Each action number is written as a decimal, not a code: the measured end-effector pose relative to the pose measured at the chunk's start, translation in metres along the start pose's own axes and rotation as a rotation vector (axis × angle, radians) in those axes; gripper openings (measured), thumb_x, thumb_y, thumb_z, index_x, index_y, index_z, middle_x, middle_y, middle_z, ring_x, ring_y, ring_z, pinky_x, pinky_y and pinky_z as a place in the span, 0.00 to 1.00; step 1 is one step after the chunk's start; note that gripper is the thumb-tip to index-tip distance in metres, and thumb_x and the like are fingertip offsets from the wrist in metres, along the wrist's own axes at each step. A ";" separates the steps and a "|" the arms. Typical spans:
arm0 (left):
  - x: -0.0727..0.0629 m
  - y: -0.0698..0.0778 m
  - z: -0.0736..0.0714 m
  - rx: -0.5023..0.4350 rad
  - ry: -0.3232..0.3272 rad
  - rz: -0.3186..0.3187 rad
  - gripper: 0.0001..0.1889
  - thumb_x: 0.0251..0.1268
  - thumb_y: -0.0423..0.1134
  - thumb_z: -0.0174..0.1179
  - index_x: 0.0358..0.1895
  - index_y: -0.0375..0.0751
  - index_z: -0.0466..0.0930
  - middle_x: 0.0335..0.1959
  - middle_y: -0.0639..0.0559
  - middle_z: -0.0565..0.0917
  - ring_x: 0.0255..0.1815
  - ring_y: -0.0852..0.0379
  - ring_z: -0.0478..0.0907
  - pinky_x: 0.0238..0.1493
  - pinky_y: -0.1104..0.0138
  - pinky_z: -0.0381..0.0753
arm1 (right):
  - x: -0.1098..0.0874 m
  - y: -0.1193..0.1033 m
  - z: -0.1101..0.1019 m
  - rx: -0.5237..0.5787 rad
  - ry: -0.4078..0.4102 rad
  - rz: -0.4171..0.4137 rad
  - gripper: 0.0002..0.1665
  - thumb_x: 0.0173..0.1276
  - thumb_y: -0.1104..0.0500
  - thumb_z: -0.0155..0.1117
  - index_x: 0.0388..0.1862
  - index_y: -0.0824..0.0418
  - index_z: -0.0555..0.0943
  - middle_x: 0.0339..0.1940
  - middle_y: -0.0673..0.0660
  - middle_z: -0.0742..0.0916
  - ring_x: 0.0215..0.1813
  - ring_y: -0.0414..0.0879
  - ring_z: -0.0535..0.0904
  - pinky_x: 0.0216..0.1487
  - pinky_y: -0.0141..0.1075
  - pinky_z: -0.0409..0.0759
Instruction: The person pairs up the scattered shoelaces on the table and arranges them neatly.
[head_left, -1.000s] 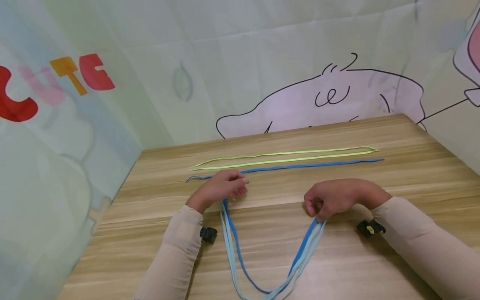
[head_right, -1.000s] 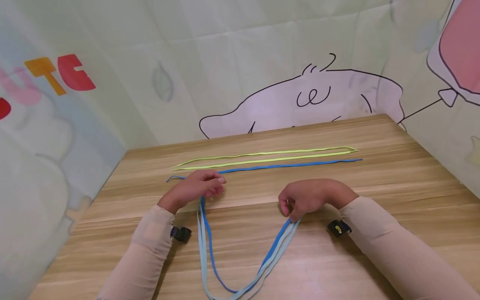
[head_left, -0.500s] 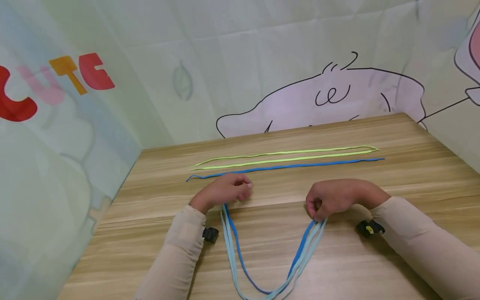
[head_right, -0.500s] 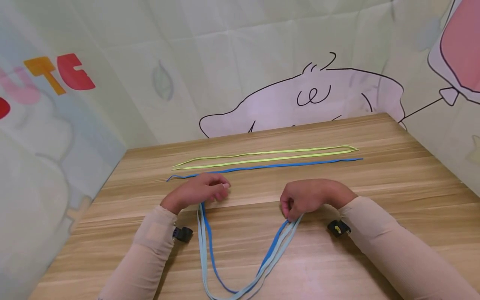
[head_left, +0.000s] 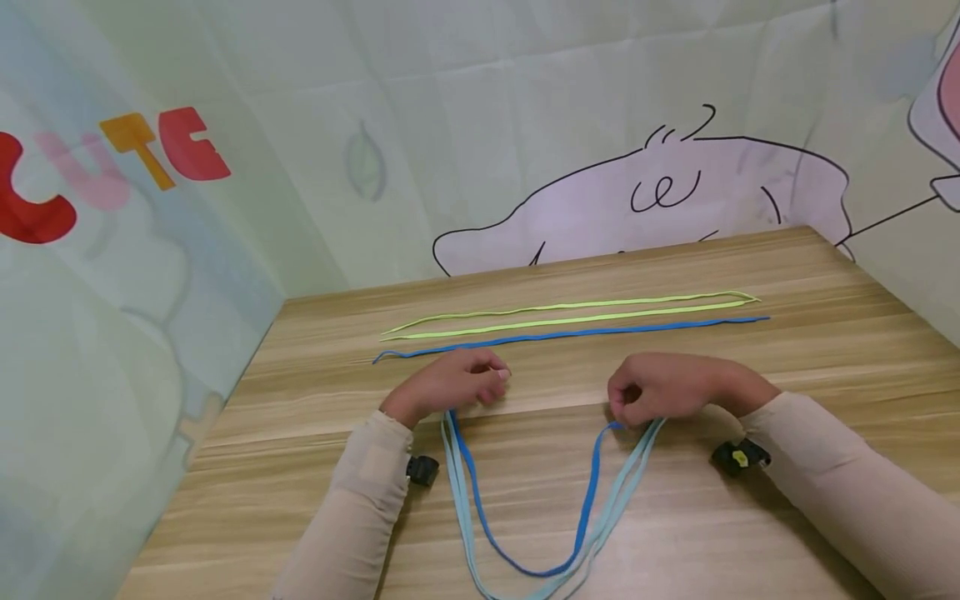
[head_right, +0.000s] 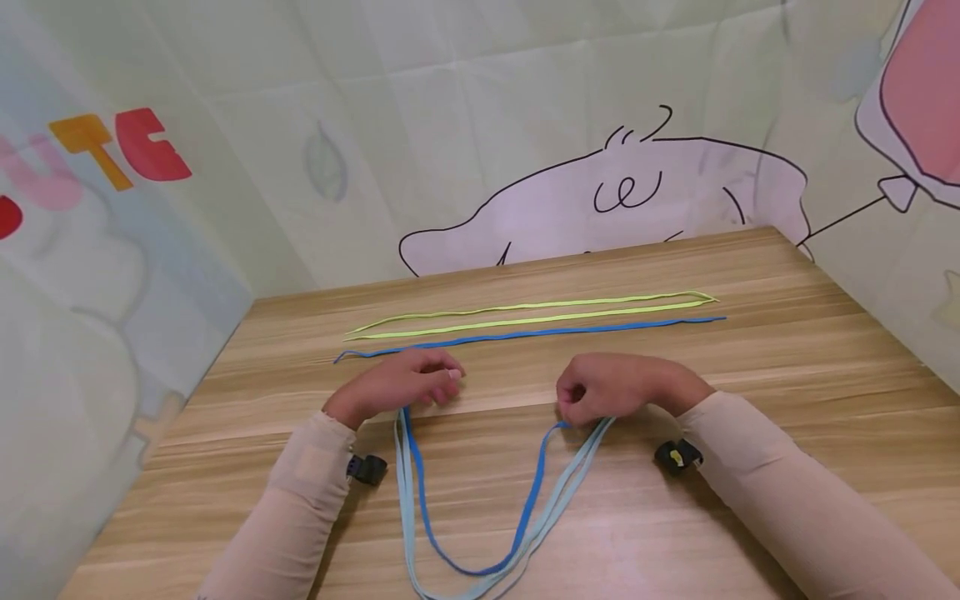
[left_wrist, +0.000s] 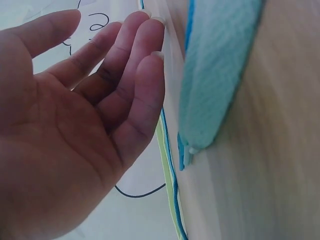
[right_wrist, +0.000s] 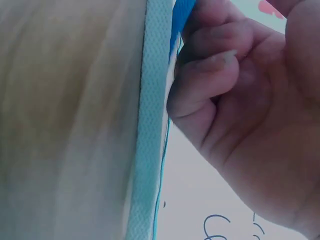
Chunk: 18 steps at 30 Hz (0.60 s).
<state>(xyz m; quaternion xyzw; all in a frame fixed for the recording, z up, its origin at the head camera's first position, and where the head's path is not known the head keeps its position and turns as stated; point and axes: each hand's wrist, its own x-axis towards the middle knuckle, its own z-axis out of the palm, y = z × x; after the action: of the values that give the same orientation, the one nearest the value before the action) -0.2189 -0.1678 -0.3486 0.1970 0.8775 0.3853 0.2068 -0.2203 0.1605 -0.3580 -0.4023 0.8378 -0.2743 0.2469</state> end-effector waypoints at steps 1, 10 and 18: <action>0.000 0.000 0.000 -0.002 -0.002 0.002 0.16 0.79 0.46 0.52 0.56 0.39 0.79 0.42 0.51 0.85 0.42 0.55 0.83 0.46 0.63 0.79 | 0.000 0.001 0.000 0.010 0.012 0.002 0.10 0.63 0.65 0.60 0.28 0.49 0.81 0.25 0.42 0.81 0.29 0.38 0.74 0.31 0.31 0.73; 0.000 0.000 0.002 -0.034 -0.023 0.018 0.17 0.79 0.47 0.53 0.57 0.39 0.79 0.42 0.50 0.85 0.42 0.53 0.83 0.48 0.59 0.81 | 0.000 0.005 -0.005 0.176 0.055 0.020 0.07 0.73 0.65 0.56 0.34 0.57 0.79 0.31 0.52 0.86 0.26 0.44 0.76 0.28 0.33 0.75; 0.001 0.004 0.007 -0.035 -0.060 0.080 0.17 0.78 0.47 0.54 0.58 0.39 0.79 0.44 0.51 0.84 0.43 0.54 0.83 0.47 0.61 0.82 | -0.001 0.006 -0.010 0.278 0.150 -0.017 0.08 0.72 0.66 0.53 0.34 0.58 0.79 0.29 0.55 0.85 0.27 0.48 0.78 0.30 0.37 0.78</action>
<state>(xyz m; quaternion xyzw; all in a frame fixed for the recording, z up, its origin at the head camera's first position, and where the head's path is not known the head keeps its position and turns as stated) -0.2156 -0.1611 -0.3500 0.2395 0.8555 0.4025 0.2207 -0.2288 0.1670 -0.3548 -0.3498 0.8044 -0.4192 0.2344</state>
